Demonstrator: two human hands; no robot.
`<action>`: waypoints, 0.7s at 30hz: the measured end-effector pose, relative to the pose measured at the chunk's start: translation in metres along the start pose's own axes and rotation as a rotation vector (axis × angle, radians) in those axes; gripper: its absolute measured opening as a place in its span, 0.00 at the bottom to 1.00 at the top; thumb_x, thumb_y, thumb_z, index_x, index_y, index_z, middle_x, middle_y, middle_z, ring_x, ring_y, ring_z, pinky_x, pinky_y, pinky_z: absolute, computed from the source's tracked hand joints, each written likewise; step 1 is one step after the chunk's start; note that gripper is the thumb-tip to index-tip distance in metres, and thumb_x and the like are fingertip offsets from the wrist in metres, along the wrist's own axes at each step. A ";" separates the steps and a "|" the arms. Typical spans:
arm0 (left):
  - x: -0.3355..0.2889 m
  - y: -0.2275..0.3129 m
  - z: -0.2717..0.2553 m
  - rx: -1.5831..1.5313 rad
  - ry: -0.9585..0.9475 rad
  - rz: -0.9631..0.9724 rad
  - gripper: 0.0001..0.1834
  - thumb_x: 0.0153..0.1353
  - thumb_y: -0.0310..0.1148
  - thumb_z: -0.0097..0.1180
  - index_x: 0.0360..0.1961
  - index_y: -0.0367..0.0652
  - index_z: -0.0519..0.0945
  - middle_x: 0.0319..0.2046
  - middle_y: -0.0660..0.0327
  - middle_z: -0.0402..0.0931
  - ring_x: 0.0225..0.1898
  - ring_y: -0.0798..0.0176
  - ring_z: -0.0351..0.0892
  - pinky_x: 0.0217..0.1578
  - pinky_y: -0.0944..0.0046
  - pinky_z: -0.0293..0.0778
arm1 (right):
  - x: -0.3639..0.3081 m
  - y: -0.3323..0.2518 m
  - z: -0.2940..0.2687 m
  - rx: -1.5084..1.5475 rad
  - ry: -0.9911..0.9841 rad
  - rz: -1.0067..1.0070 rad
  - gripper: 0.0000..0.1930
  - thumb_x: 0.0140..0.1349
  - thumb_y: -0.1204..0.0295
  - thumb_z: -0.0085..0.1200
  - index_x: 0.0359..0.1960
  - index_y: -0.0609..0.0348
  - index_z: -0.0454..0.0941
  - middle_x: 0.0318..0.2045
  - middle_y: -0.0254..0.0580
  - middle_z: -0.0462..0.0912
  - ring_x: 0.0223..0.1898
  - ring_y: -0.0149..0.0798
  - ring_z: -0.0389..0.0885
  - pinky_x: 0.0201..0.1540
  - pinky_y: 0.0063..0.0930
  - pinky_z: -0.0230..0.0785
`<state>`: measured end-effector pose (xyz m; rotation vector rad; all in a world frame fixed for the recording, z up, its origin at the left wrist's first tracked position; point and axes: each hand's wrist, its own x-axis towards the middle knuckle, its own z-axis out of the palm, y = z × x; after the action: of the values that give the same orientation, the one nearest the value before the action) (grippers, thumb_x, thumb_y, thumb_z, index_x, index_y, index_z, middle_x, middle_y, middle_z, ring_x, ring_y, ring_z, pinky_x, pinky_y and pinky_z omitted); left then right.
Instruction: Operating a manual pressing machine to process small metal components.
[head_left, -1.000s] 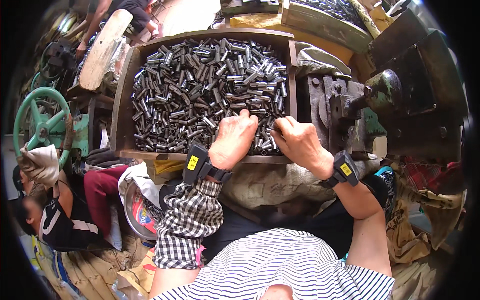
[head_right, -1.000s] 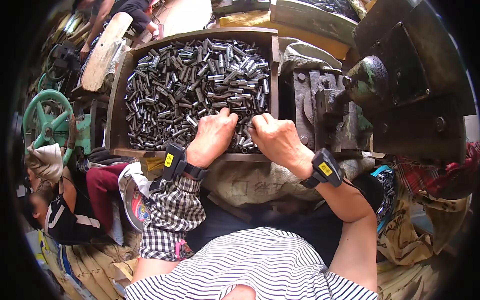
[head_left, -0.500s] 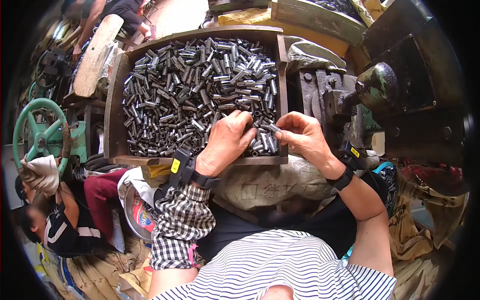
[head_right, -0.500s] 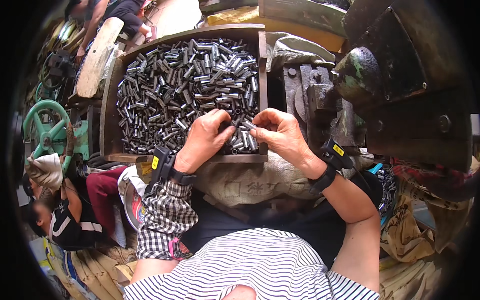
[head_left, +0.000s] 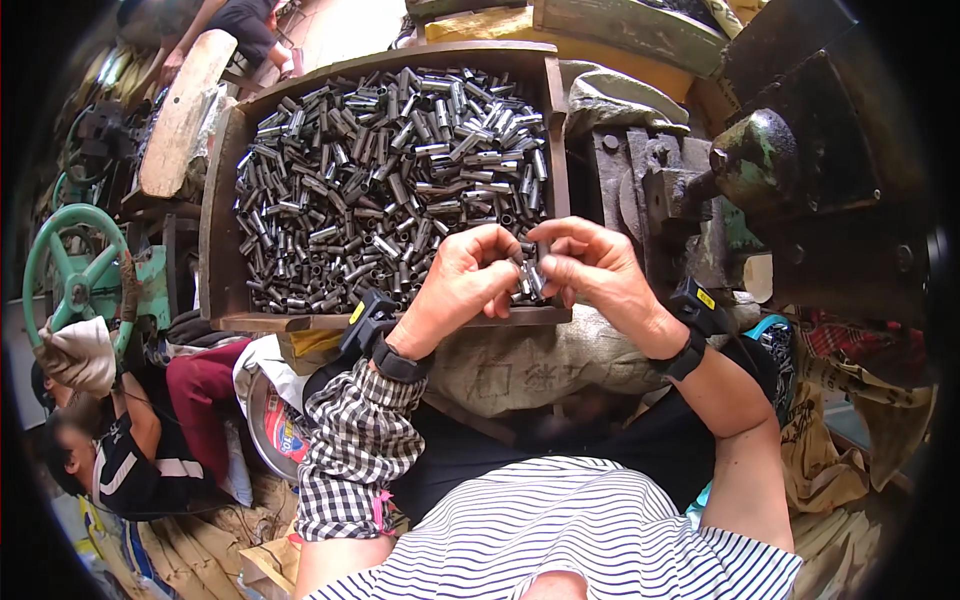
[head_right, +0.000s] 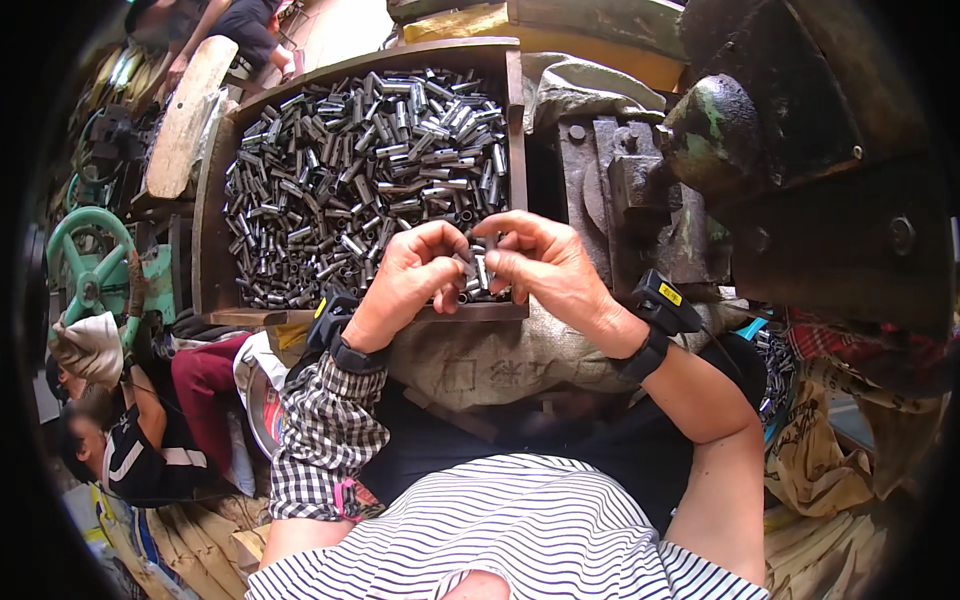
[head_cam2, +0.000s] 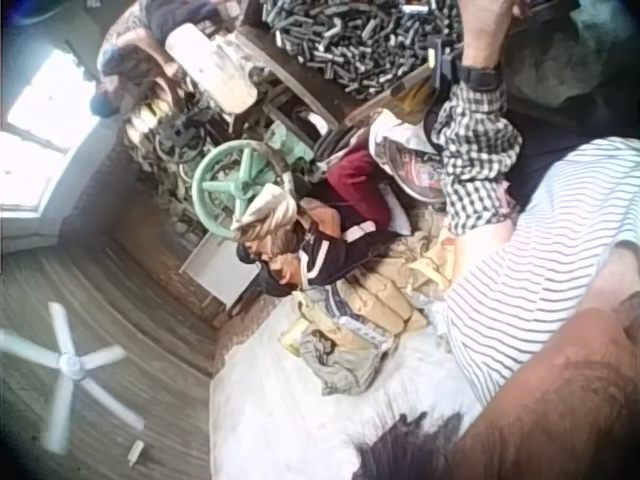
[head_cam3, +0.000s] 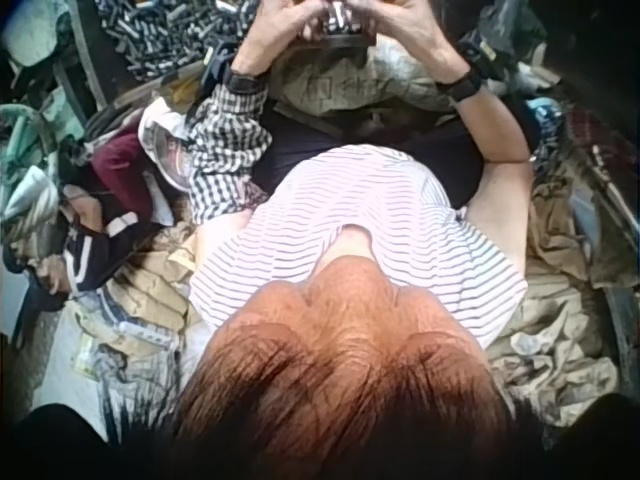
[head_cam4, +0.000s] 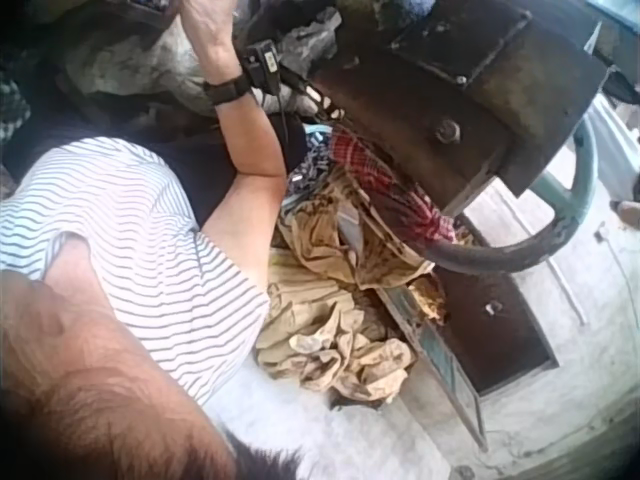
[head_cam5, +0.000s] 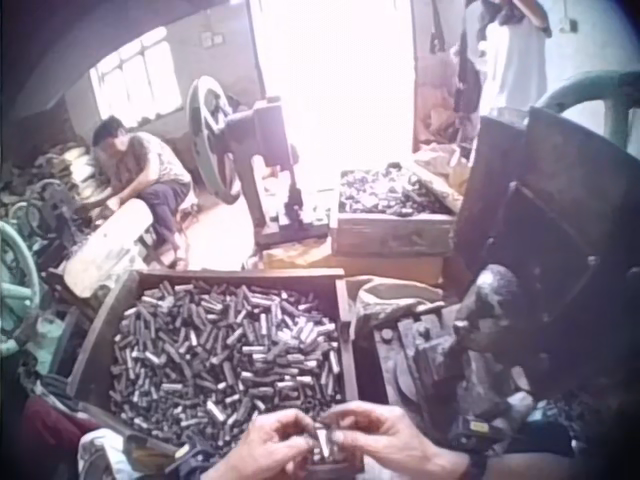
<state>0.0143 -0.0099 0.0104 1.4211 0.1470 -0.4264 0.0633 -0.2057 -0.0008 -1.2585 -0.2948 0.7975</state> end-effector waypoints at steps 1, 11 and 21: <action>0.001 -0.001 0.001 -0.058 0.030 0.017 0.05 0.56 0.23 0.46 0.33 0.36 0.73 0.19 0.63 0.74 0.15 0.74 0.73 0.15 0.78 0.69 | -0.001 -0.004 0.001 0.045 0.061 0.017 0.16 0.62 0.73 0.53 0.51 0.59 0.70 0.27 0.32 0.77 0.28 0.25 0.81 0.23 0.12 0.70; 0.003 -0.008 0.000 -0.330 0.070 0.020 0.08 0.61 0.27 0.49 0.39 0.36 0.75 0.23 0.61 0.76 0.18 0.73 0.75 0.18 0.77 0.72 | 0.000 -0.005 -0.006 0.081 0.145 0.030 0.08 0.61 0.72 0.54 0.37 0.64 0.71 0.29 0.38 0.78 0.27 0.28 0.82 0.23 0.13 0.71; 0.003 -0.010 0.004 -0.362 0.073 0.047 0.09 0.63 0.29 0.50 0.42 0.36 0.74 0.26 0.61 0.76 0.21 0.73 0.75 0.21 0.76 0.73 | -0.001 -0.002 0.005 0.142 0.199 -0.010 0.06 0.60 0.78 0.52 0.37 0.65 0.70 0.30 0.39 0.78 0.33 0.31 0.83 0.28 0.17 0.75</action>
<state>0.0129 -0.0151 0.0011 1.0812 0.2371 -0.2913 0.0602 -0.2035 0.0029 -1.1908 -0.0821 0.6672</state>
